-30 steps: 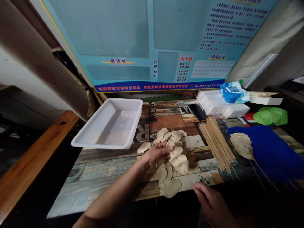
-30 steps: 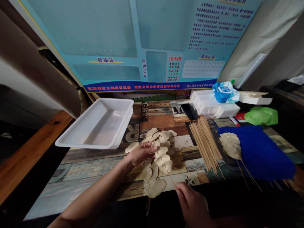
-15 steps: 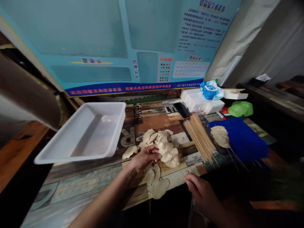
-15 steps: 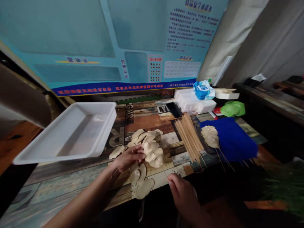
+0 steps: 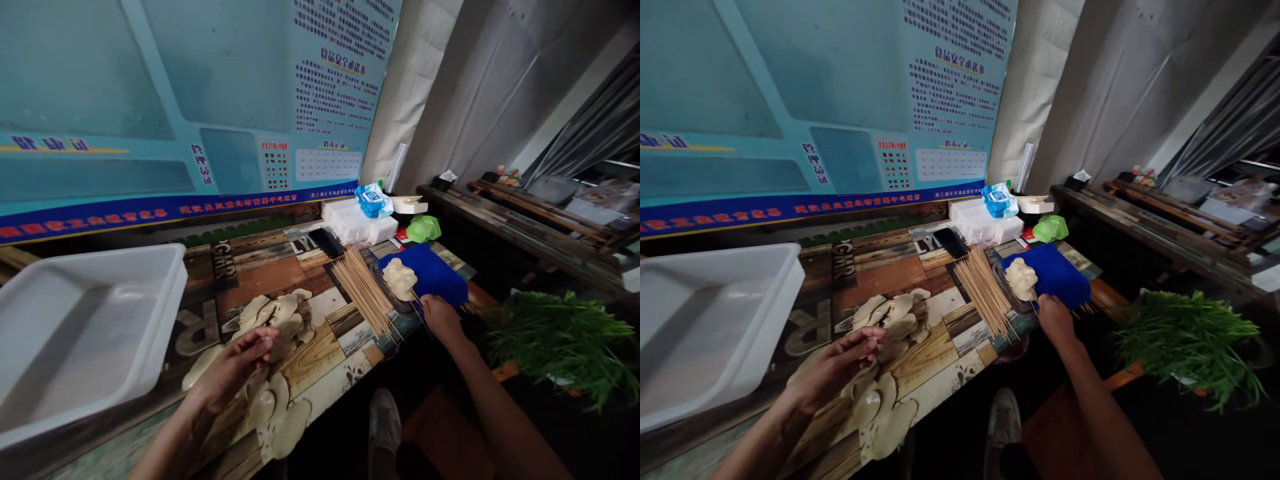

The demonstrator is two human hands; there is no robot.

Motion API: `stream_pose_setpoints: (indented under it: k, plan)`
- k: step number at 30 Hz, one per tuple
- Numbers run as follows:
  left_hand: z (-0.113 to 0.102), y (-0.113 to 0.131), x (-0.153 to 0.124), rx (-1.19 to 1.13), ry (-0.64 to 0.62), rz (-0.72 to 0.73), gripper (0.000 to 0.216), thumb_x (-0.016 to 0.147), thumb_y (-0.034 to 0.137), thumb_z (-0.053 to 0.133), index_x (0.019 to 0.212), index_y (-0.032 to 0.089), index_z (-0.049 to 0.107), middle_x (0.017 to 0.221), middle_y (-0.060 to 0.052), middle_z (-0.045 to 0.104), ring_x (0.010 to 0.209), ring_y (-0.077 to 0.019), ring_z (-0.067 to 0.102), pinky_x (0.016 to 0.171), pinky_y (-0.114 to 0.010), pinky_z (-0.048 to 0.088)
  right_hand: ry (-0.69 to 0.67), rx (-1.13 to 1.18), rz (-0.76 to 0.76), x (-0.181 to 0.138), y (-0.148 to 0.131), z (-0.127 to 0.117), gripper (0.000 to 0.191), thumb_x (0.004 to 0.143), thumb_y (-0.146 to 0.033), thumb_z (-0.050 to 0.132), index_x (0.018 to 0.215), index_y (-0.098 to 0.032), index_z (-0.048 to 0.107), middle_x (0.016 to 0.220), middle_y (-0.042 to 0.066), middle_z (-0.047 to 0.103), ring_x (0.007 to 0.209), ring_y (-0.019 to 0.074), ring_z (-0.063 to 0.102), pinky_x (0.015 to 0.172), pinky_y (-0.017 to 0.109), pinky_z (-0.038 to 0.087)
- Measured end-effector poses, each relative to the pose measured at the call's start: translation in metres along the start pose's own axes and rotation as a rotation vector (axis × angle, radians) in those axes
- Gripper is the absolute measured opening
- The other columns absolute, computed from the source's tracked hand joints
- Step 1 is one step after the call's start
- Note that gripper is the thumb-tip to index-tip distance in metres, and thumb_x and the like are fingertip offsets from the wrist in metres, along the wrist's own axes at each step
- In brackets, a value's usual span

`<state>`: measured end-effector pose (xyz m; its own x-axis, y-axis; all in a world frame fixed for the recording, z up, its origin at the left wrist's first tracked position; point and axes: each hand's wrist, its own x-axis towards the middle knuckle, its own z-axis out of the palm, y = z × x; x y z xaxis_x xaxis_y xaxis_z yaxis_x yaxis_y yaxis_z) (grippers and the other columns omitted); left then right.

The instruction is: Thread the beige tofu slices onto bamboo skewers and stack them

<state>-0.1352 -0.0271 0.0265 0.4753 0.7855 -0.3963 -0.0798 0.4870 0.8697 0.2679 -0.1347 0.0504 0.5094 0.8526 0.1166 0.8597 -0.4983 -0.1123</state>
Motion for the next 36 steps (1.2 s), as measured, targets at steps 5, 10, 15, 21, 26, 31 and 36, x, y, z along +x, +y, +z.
stream_pose_setpoints:
  k: [5,10,15,21,26,31,36]
  plan:
    - [-0.006,-0.001,0.002,0.047,0.002,0.034,0.033,0.061,0.034,0.076,0.089,0.019,0.068,0.083,0.0,0.059,0.064,-0.008,0.048,0.06,-0.021,0.039,-0.085,-0.075,-0.063,0.0,-0.04,0.017,0.02,0.093,-0.029,0.046,0.099,-0.015,0.058,0.1,0.004,0.062,0.088,0.0154,0.06,0.078,0.034,0.047]
    - [-0.013,-0.007,0.005,0.253,0.049,0.188,0.029,0.068,0.038,0.069,0.088,0.017,0.066,0.083,-0.002,0.061,0.066,-0.0105,0.049,0.059,-0.021,0.039,-0.237,-0.115,-0.135,-0.005,-0.09,0.048,0.025,0.09,-0.035,0.053,0.101,-0.013,0.059,0.097,0.004,0.063,0.084,0.0152,0.062,0.076,0.035,0.05]
    - [-0.026,-0.012,0.007,0.54,0.129,0.338,0.024,0.073,0.036,0.061,0.088,0.018,0.064,0.086,-0.004,0.064,0.074,-0.0147,0.056,0.064,-0.024,0.042,-0.262,-0.151,-0.151,0.007,-0.098,0.054,0.022,0.09,-0.032,0.052,0.095,-0.012,0.06,0.085,0.003,0.065,0.074,0.0136,0.063,0.068,0.031,0.051]
    - [-0.023,-0.022,0.015,0.96,0.171,0.598,0.02,0.081,0.03,0.053,0.093,0.019,0.064,0.094,-0.007,0.063,0.081,-0.0177,0.058,0.073,-0.029,0.044,-0.139,-0.099,-0.244,0.005,-0.099,0.037,0.017,0.085,-0.014,0.044,0.083,-0.012,0.061,0.078,0.012,0.066,0.071,0.0205,0.064,0.059,0.028,0.04]
    - [-0.009,-0.023,0.036,1.172,0.231,0.705,0.018,0.082,0.029,0.051,0.088,0.019,0.064,0.089,-0.008,0.063,0.082,-0.0198,0.056,0.076,-0.032,0.041,-0.054,0.008,-0.363,-0.026,-0.113,0.032,0.013,0.079,-0.014,0.042,0.082,-0.017,0.055,0.067,0.004,0.062,0.062,0.0175,0.061,0.056,0.025,0.037]
    - [-0.002,-0.02,0.05,1.162,0.259,0.646,0.017,0.073,0.016,0.055,0.09,0.016,0.059,0.075,-0.004,0.059,0.071,-0.0175,0.052,0.068,-0.03,0.04,-0.013,0.141,-0.48,-0.06,-0.122,0.036,0.014,0.077,-0.016,0.038,0.076,-0.02,0.051,0.06,0.0,0.058,0.057,0.0165,0.06,0.054,0.024,0.039]
    - [-0.006,-0.014,0.042,0.938,0.278,0.56,0.022,0.07,0.015,0.054,0.091,0.017,0.061,0.072,0.0,0.057,0.067,-0.0143,0.052,0.064,-0.026,0.04,0.0,0.28,-0.545,-0.087,-0.126,0.039,0.022,0.078,-0.015,0.033,0.087,-0.019,0.053,0.067,0.002,0.064,0.058,0.0159,0.063,0.055,0.024,0.044]
